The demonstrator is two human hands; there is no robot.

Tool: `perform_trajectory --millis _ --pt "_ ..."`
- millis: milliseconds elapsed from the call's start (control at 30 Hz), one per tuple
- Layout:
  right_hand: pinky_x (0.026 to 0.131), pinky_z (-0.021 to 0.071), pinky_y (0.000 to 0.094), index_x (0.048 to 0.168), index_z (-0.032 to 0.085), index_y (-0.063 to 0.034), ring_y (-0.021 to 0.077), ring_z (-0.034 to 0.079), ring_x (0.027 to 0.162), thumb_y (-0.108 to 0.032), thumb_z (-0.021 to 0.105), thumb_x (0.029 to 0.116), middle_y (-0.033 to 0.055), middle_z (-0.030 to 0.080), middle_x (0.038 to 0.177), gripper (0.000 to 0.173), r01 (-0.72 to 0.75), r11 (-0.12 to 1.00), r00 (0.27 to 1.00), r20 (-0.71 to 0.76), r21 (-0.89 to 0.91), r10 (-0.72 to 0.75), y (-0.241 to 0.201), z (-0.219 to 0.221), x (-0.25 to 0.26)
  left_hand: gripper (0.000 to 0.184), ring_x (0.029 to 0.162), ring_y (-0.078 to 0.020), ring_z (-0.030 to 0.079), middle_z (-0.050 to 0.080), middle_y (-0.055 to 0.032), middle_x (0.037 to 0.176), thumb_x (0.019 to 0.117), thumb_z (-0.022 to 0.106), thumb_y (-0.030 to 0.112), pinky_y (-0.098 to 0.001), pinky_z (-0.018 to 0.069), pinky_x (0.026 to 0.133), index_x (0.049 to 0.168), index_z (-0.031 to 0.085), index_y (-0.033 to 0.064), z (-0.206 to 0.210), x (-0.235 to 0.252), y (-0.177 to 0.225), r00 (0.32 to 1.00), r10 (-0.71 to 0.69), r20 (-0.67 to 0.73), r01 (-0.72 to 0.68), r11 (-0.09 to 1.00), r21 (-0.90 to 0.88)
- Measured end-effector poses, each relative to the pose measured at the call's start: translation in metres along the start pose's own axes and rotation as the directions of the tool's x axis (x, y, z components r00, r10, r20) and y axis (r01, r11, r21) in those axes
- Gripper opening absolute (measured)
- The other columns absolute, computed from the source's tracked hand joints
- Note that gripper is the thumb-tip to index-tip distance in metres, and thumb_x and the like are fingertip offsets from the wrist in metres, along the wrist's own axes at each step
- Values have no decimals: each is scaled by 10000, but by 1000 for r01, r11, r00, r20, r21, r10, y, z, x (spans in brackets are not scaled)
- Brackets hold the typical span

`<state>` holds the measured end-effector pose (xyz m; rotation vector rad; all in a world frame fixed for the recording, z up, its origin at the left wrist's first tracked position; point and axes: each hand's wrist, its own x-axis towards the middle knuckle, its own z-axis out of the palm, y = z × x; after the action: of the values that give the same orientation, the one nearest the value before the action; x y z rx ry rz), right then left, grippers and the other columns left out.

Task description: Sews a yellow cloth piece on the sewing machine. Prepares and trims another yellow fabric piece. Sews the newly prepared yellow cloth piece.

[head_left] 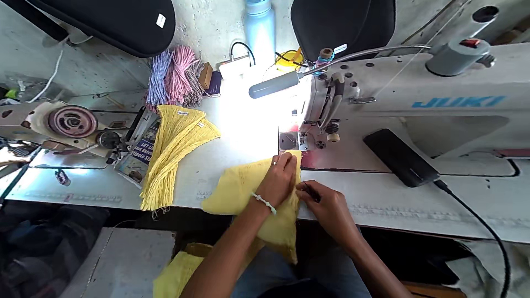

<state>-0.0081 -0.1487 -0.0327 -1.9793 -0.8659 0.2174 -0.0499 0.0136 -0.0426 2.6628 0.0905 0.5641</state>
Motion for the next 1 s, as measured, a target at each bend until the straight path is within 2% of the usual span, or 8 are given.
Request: perform_trajectory --millis 100,167,267,367,533,667,833,1000 --pt "750 611 389 1065 761 0 254 731 867 -52 657 932 158 737 1028 176 182 972 972 -120 -151 -201 12 -8 20 301 1146 -391 655 675 -249 1225 981 565 38 -434 526 1010 1227 689 -84 -1 14 -15 994 101 41 -97 992 -87" --pt "821 617 463 1161 747 -1 323 738 1038 19 648 915 179 717 1232 266 239 942 961 -83 -233 -265 20 -13 37 298 1153 -381 654 673 -241 1231 988 562 42 -427 529 1006 1229 690 -78 3 18 -13 996 80 48 -76 994 -78" --pt "782 601 523 1238 724 2 394 731 1018 100 641 863 176 679 1336 396 282 891 957 43 -355 -286 30 -14 58 305 1161 -384 651 669 -237 1253 973 569 34 -415 528 1009 1230 693 -74 9 20 -6 999 33 27 -32 999 -19" --pt "735 597 521 1223 725 11 389 739 957 124 645 843 167 695 1309 405 316 846 948 109 -428 -299 35 -13 68 325 1176 -393 650 668 -229 1289 959 573 19 -420 534 999 1247 687 -79 13 19 1 1000 -1 10 0 999 51" --pt "710 597 530 1234 726 -5 380 749 934 131 648 846 156 694 1317 419 315 837 948 109 -446 -299 38 -12 76 315 1131 -381 662 668 -230 1268 961 575 11 -420 553 936 1240 685 -85 17 26 9 998 -62 6 60 989 135" --pt "783 593 574 1228 735 -29 384 738 1024 103 660 872 153 708 1289 386 311 861 950 97 -402 -297 43 -19 84 295 1126 -358 650 670 -226 1230 950 605 20 -395 534 961 1212 695 -82 24 33 6 996 -74 -46 80 987 143" --pt "841 594 533 1118 747 11 372 724 1034 24 613 926 199 726 1181 235 213 895 947 -142 -392 -288 46 -66 62 276 1117 -362 653 675 -229 1210 978 604 57 -405 542 962 1196 703 -81 31 34 9 989 -112 -99 119 991 66" --pt "824 558 541 1171 694 101 451 691 950 -49 510 1025 320 696 1081 279 17 860 876 -407 -510 -259 76 -134 24 277 1132 -343 655 672 -218 1233 986 608 81 -390 538 974 1196 707 -71 34 37 24 972 -200 -125 215 970 115"
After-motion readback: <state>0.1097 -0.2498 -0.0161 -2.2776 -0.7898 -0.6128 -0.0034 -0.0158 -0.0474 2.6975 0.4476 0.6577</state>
